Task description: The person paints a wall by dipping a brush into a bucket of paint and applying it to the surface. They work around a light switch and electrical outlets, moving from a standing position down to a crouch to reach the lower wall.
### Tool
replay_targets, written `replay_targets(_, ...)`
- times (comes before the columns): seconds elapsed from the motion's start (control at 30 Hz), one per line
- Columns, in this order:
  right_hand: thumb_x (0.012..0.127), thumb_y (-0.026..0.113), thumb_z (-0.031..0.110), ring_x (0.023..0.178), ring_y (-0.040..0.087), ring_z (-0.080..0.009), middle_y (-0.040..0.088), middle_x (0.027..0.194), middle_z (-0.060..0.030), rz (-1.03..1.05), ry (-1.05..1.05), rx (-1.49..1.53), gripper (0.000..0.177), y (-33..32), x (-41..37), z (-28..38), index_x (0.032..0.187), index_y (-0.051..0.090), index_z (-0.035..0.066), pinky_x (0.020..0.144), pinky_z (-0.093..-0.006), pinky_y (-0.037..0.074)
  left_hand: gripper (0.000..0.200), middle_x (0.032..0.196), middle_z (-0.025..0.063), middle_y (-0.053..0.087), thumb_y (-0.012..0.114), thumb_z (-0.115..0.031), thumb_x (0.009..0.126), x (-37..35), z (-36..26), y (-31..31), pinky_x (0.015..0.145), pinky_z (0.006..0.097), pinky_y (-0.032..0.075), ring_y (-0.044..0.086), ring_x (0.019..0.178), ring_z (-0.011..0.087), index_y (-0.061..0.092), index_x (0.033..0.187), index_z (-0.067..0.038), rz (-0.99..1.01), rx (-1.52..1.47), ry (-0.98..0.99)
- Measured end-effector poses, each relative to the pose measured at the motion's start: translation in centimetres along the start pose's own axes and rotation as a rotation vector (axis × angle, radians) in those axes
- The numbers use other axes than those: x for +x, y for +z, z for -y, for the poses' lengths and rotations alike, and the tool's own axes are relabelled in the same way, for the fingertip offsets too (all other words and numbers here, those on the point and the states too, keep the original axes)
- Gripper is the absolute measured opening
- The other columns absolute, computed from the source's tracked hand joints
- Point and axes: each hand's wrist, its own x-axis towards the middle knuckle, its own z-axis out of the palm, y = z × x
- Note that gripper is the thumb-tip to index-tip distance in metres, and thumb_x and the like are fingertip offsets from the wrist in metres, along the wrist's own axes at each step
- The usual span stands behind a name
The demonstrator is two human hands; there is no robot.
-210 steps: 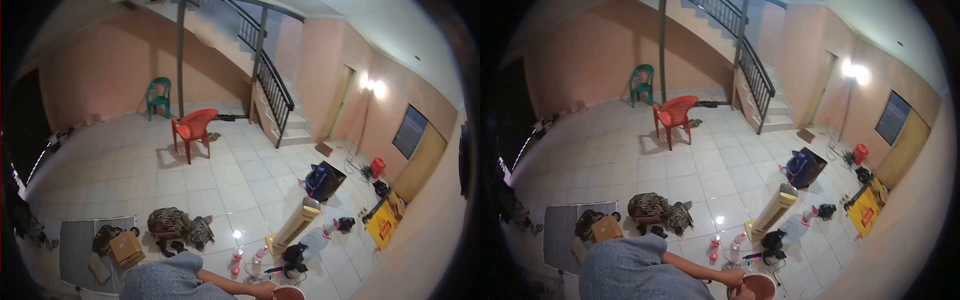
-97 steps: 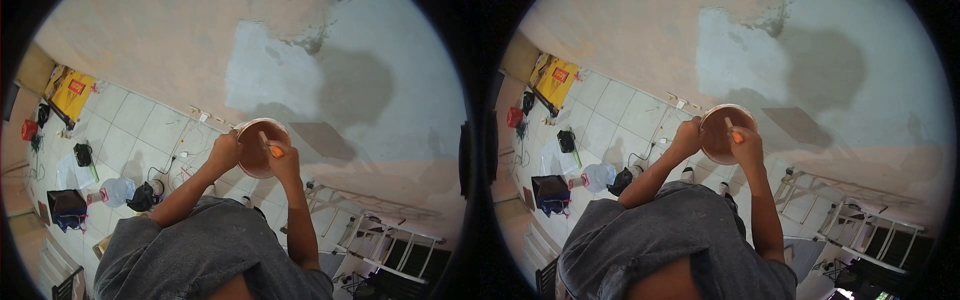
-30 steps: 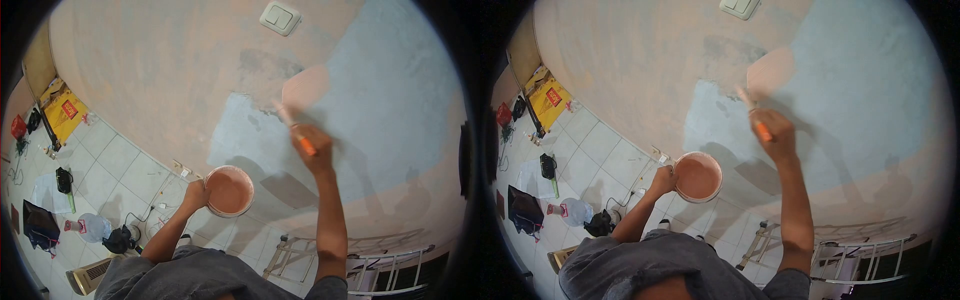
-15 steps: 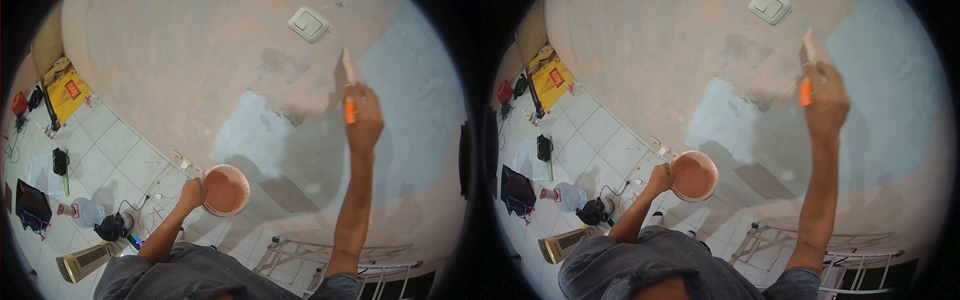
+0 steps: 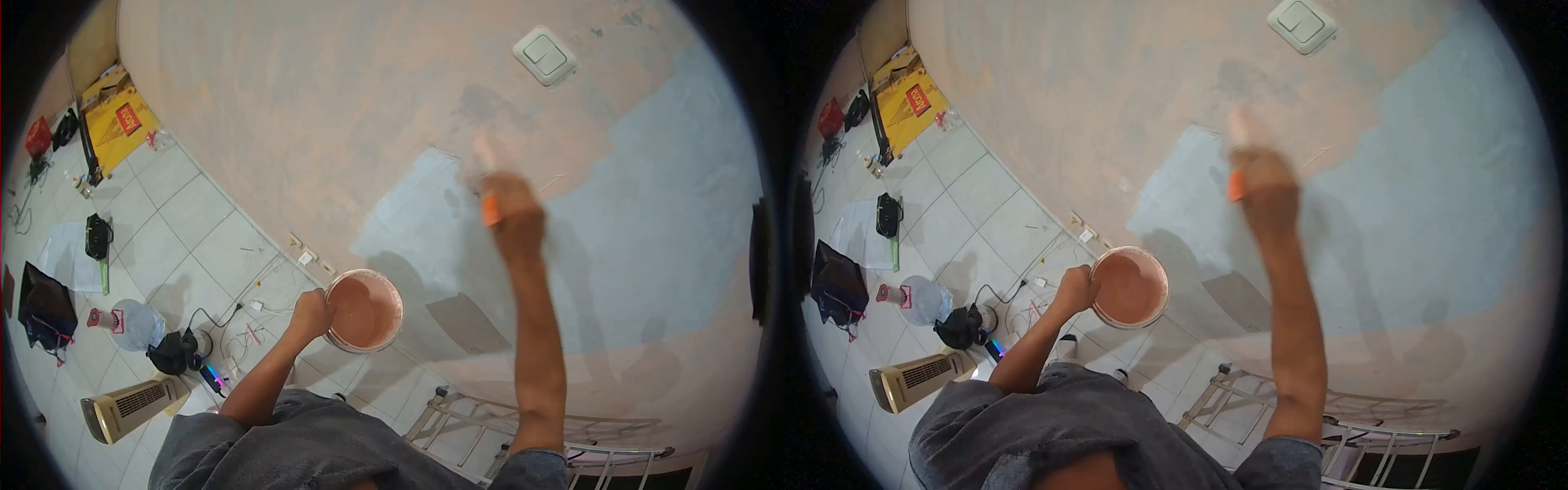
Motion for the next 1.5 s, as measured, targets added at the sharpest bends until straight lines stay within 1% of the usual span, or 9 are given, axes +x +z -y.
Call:
replay_targets(0.1,0.083,0.061,0.007,0.083,0.063,-0.027,0.065,0.093,-0.0109,-0.142,0.132,-0.086,0.014,-5.8,3.1,-1.8,0.096,0.064,0.004,0.07,-0.0357,0.052,0.027,0.076,0.0323,0.06,0.058,-0.017,0.074,-0.3,-0.1,-0.3,0.07,0.0483,0.05,0.061,0.075,0.0459,0.06,0.077,0.01,0.004,0.02,-0.007)
replay_targets(0.2,0.076,0.065,0.003,0.082,0.061,-0.0236,0.062,0.093,-0.0072,-0.178,0.21,-0.289,0.025,-6.9,3.5,-1.1,0.101,0.064,0.008,0.067,-0.0327,0.052,0.027,0.077,0.0319,0.061,0.059,-0.017,0.074,-0.4,0.3,0.0,0.07,0.0481,0.051,0.062,0.075,0.0453,0.06,0.079,0.01,-0.001,0.02,-0.012)
replay_targets(0.37,0.073,0.064,0.006,0.081,0.06,-0.0216,0.058,0.091,-0.0088,-0.048,0.139,-0.414,0.015,2.6,0.7,1.3,0.088,0.061,0.009,0.064,-0.0296,0.052,0.026,0.076,0.0319,0.061,0.06,-0.016,0.074,-0.5,0.2,-0.2,0.07,0.0486,0.051,0.062,0.074,0.0454,0.059,0.078,0.01,-0.005,0.021,-0.002)
replay_targets(0.53,0.067,0.065,0.007,0.079,0.06,-0.0229,0.054,0.083,-0.0081,0.068,0.061,0.022,0.016,5.6,1.0,7.0,0.08,0.058,0.008,0.06,-0.0329,0.05,0.027,0.074,0.0324,0.06,0.056,-0.016,0.073,-0.8,0.8,-0.7,0.068,0.0495,0.05,0.061,0.072,0.0464,0.059,0.076,0.01,-0.035,0.028,0.02)
replay_targets(0.73,0.073,0.066,0.0,0.072,0.061,-0.0262,0.06,0.077,-0.0107,-0.242,0.206,0.243,0.014,5.9,6.0,3.3,0.086,0.061,0.003,0.061,-0.035,0.05,0.025,0.075,0.0322,0.06,0.058,-0.014,0.075,-0.9,1.5,-0.7,0.068,0.0485,0.051,0.062,0.074,0.0455,0.059,0.079,0.01,0.003,0.051,-0.041)
replay_targets(0.8,0.079,0.063,0.001,0.074,0.063,-0.0288,0.065,0.081,-0.0134,-0.546,0.262,0.44,0.011,5.7,6.7,1.7,0.09,0.063,0.0,0.065,-0.034,0.051,0.026,0.075,0.0322,0.06,0.058,-0.015,0.076,-1.1,1.3,-0.8,0.068,0.0484,0.051,0.062,0.074,0.0455,0.059,0.08,0.011,0.015,0.075,-0.019)
replay_targets(1.03,0.083,0.06,-0.001,0.079,0.066,-0.0281,0.067,0.087,-0.0141,-0.661,0.515,0.122,0.009,-0.6,-2.7,-1.0,0.09,0.064,-0.003,0.07,-0.0344,0.053,0.026,0.076,0.0322,0.061,0.058,-0.015,0.076,-1.3,1.4,-1.4,0.069,0.0482,0.051,0.062,0.075,0.0456,0.059,0.08,0.011,0.013,0.065,-0.035)
replay_targets(1.23,0.085,0.059,0.002,0.078,0.064,-0.025,0.066,0.091,-0.0113,-0.667,0.734,-0.166,0.011,-3.3,-6.9,-0.6,0.094,0.066,-0.002,0.069,-0.0337,0.053,0.025,0.075,0.0324,0.06,0.058,-0.015,0.075,-0.9,2.2,-2.2,0.068,0.048,0.051,0.062,0.073,0.0454,0.059,0.076,0.01,-0.001,0.089,-0.002)
replay_targets(1.5,0.078,0.063,0.002,0.088,0.061,-0.0268,0.06,0.092,-0.0091,-0.487,0.519,-0.032,0.022,6.1,1.2,4.3,0.099,0.066,0.008,0.072,-0.0352,0.05,0.024,0.07,0.0323,0.059,0.057,-0.013,0.074,-1.2,2.6,-2.6,0.063,0.0484,0.05,0.061,0.068,0.046,0.058,0.075,0.011,-0.036,0.015,0.003)
